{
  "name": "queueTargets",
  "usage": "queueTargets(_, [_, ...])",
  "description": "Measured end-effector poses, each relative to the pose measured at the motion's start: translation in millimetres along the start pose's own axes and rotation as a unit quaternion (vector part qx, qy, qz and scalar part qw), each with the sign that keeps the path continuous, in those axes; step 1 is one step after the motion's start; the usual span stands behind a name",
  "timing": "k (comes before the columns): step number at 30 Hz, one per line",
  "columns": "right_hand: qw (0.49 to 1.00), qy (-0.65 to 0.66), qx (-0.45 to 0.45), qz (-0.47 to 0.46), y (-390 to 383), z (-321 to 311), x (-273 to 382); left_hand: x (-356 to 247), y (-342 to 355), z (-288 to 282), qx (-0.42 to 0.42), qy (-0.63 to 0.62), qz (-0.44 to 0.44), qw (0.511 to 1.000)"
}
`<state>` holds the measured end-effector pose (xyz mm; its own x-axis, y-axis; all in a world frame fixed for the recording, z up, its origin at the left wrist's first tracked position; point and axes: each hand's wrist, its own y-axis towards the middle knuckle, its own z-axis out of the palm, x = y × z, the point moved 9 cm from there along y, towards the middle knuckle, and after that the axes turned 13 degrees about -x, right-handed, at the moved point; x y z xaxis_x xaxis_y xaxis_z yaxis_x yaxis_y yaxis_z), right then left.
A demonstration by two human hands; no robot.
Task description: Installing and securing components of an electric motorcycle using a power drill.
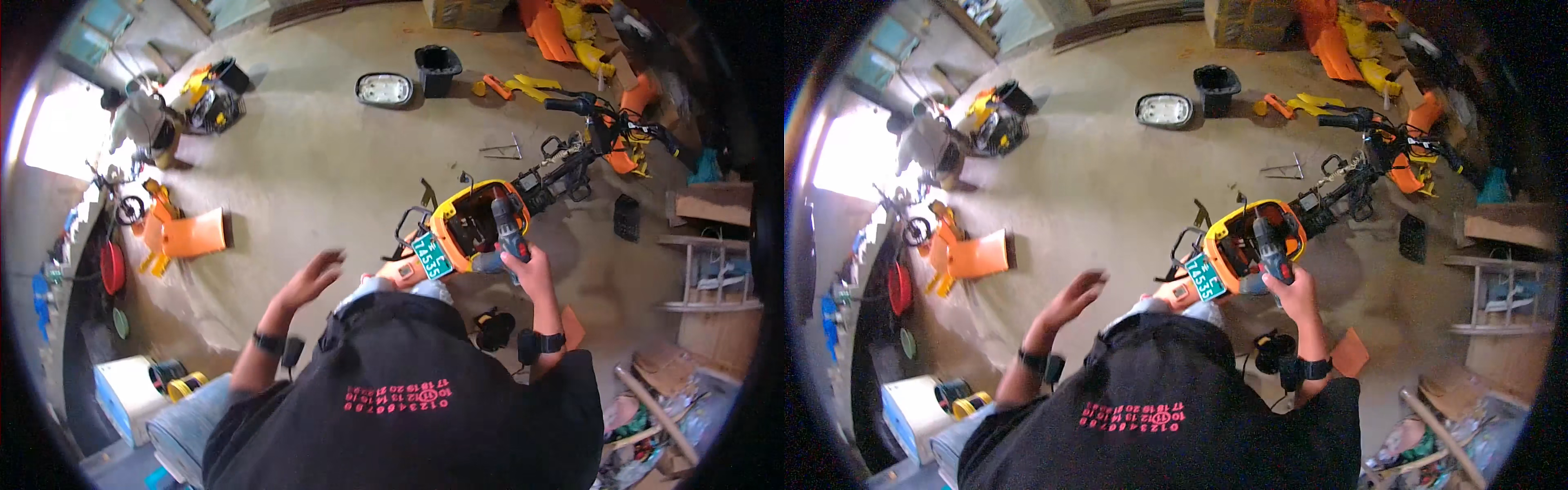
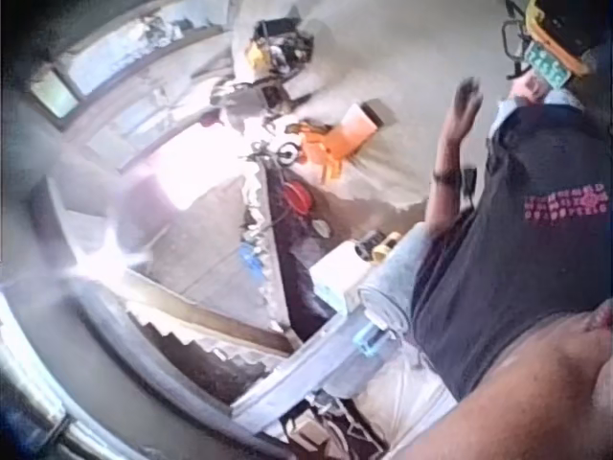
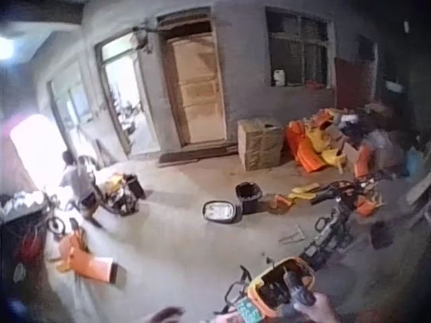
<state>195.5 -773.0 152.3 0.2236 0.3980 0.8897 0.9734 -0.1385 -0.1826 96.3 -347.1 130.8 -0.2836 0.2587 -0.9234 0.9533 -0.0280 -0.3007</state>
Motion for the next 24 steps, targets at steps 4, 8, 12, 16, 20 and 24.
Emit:
queueTargets(4, [1.0, 0.005, 0.0, -0.006, -46.0, 17.8, 72.2, -102.5, 50.4, 109.8, 0.211, -0.018, 0.181, 0.96])
queueTargets(8, [0.985, -0.149, -0.037, -0.076, -95.8, 47.5, 156.0, -140.7, 43.5, 196.0, 0.255, -0.457, -0.134, 0.841])
queueTargets(12, [0.993, 0.114, -0.032, -0.024, -128.5, 50.2, 135.2, -148.9, 27.0, 200.7, 0.31, -0.553, -0.302, 0.712])
queueTargets(16, [0.978, 0.023, -0.082, -0.189, -162.3, 27.3, 114.8, -135.0, 19.2, 222.5, 0.268, -0.588, -0.392, 0.654])
queueTargets(20, [0.98, -0.167, -0.027, -0.103, -155.2, 51.8, 108.7, -130.3, 6.8, 251.5, 0.23, -0.584, -0.433, 0.647])
queueTargets(24, [0.993, -0.098, 0.0, -0.072, -119.2, 48.8, 22.7, -110.3, 32.1, 265.2, 0.172, -0.518, -0.265, 0.795])
